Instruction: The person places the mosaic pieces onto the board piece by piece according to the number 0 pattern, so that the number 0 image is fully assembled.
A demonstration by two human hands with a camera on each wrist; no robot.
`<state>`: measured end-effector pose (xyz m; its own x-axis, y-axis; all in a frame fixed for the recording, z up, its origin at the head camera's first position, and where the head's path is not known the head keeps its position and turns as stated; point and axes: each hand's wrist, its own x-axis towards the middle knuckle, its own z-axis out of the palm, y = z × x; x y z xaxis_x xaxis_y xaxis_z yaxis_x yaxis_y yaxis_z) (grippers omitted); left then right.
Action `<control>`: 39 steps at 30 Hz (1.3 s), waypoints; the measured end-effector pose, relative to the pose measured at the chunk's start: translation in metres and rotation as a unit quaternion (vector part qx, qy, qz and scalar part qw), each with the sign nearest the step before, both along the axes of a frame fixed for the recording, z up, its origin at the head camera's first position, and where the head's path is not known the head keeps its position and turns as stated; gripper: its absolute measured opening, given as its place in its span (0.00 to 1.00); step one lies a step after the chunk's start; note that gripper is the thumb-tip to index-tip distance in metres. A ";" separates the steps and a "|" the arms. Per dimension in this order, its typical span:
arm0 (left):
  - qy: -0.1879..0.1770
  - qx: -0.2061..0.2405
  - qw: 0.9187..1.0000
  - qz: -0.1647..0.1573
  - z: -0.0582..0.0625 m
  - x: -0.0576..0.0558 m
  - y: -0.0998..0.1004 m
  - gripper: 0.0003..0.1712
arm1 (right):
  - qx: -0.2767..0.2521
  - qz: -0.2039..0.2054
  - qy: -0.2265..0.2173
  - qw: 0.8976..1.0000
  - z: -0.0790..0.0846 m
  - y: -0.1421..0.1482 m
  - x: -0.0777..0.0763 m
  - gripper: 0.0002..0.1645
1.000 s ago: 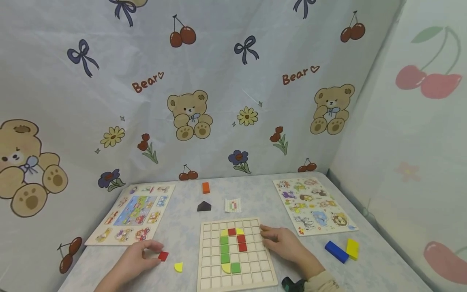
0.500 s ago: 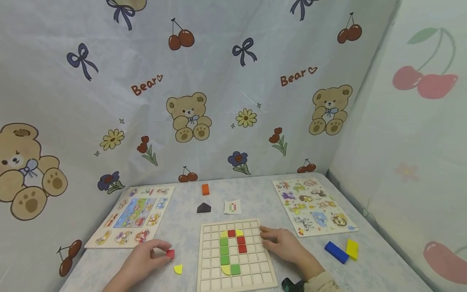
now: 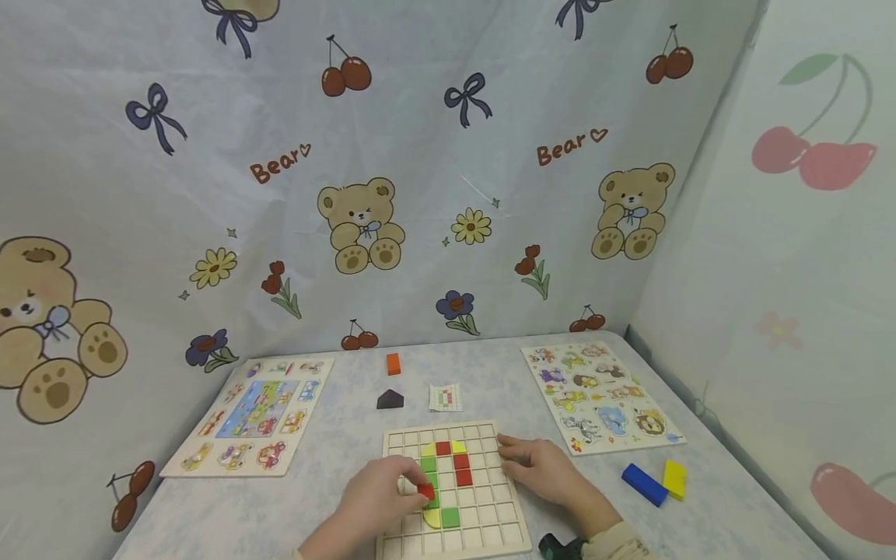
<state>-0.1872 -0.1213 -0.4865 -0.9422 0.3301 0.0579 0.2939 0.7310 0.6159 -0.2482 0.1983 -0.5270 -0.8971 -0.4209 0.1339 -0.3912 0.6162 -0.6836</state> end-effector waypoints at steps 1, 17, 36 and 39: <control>0.002 0.002 1.000 -0.012 -0.001 0.000 0.008 0.07 | 0.000 0.002 0.001 1.000 0.000 0.001 0.000 0.21; 0.006 -0.013 0.999 -0.046 -0.018 -0.014 0.062 0.07 | 0.010 0.000 0.008 1.000 -0.001 0.000 0.000 0.20; -0.011 -0.018 0.998 0.064 0.014 -0.015 -0.034 0.09 | 0.003 0.005 0.002 1.000 0.000 0.002 -0.002 0.22; -0.031 -0.024 0.993 0.115 0.009 -0.019 -0.070 0.08 | 0.005 0.005 -0.001 1.000 -0.001 0.002 -0.002 0.21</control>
<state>-0.2062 -0.1911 -0.4772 -0.9943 0.1059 -0.0131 0.0778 0.8035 0.5902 -0.2505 0.2004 -0.5277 -0.8932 -0.4309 0.1284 -0.3961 0.6190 -0.6782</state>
